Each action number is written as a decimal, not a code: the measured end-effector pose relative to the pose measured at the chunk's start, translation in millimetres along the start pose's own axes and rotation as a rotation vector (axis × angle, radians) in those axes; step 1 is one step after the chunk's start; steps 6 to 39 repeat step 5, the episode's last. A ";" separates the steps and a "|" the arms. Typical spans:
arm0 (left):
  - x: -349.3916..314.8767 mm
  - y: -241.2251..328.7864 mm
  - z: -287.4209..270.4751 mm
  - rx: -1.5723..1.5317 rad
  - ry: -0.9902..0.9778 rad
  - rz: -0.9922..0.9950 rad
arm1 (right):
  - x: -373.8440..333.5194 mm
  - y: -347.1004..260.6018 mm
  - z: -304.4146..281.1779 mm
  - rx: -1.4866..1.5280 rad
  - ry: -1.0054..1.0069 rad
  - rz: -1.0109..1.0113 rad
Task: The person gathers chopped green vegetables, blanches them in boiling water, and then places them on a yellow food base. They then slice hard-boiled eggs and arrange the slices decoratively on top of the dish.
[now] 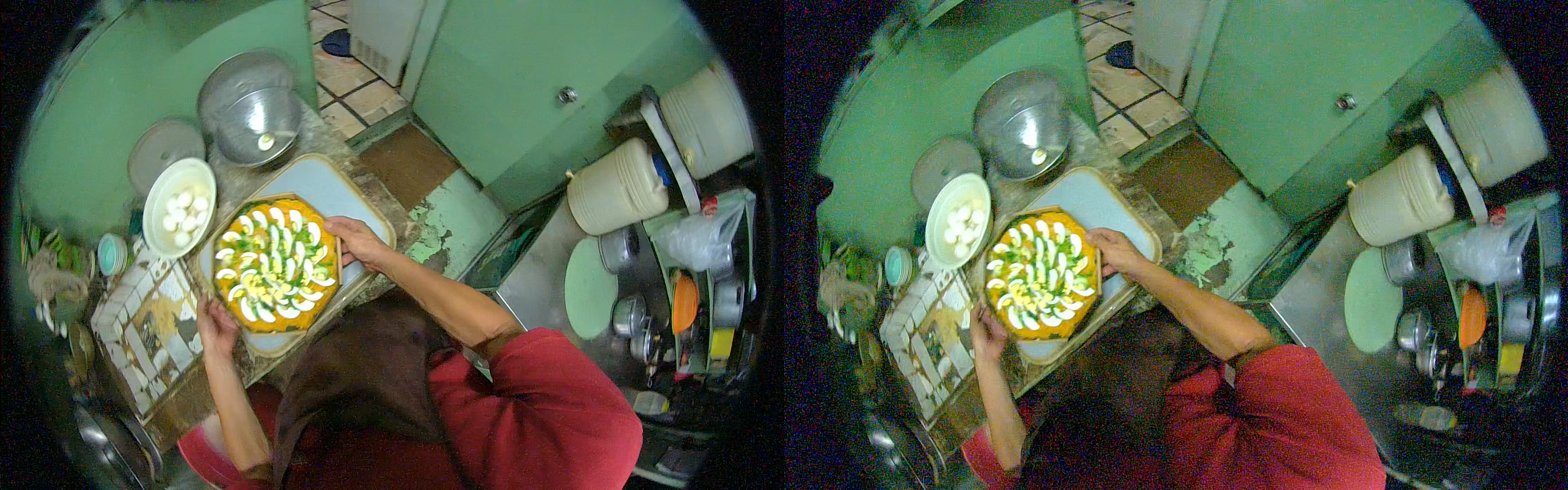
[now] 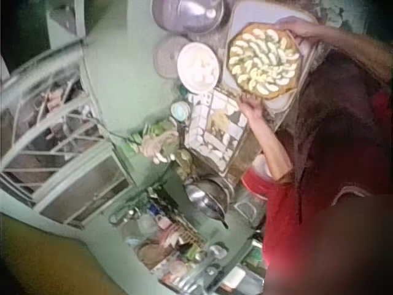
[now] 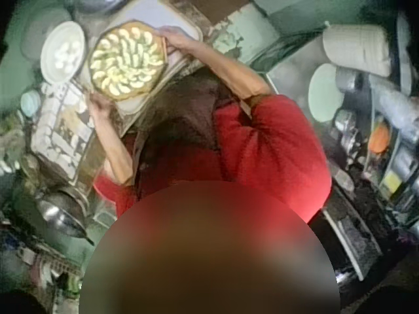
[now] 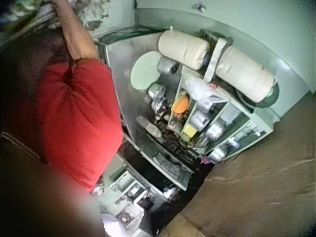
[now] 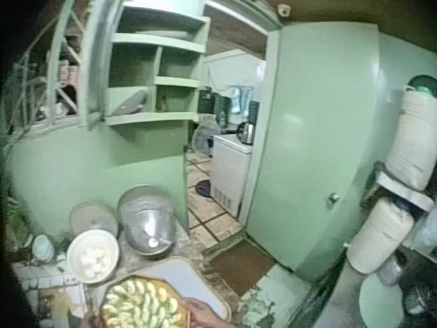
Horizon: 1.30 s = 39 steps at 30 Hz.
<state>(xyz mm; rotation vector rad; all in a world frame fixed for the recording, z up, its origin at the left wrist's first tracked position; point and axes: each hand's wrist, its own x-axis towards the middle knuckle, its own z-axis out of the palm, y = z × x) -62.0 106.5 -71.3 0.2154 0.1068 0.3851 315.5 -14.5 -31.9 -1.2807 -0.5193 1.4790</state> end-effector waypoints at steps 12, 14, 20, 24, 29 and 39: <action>35.0 -55.6 -77.0 0.285 0.499 0.499 | 19.0 32.2 -14.0 0.134 -0.097 -0.104; 35.0 -55.6 -77.0 0.285 0.499 0.499 | 19.0 32.2 -14.0 0.134 -0.097 -0.104; 35.0 -55.6 -77.0 0.285 0.499 0.499 | 19.0 32.2 -14.0 0.134 -0.097 -0.104; 35.0 -55.6 -77.0 0.285 0.499 0.499 | 19.0 32.2 -14.0 0.134 -0.097 -0.104; 35.0 -55.6 -77.0 0.285 0.499 0.499 | 19.0 32.2 -14.0 0.134 -0.097 -0.104; 35.0 -55.6 -77.0 0.285 0.499 0.499 | 19.0 32.2 -14.0 0.134 -0.097 -0.104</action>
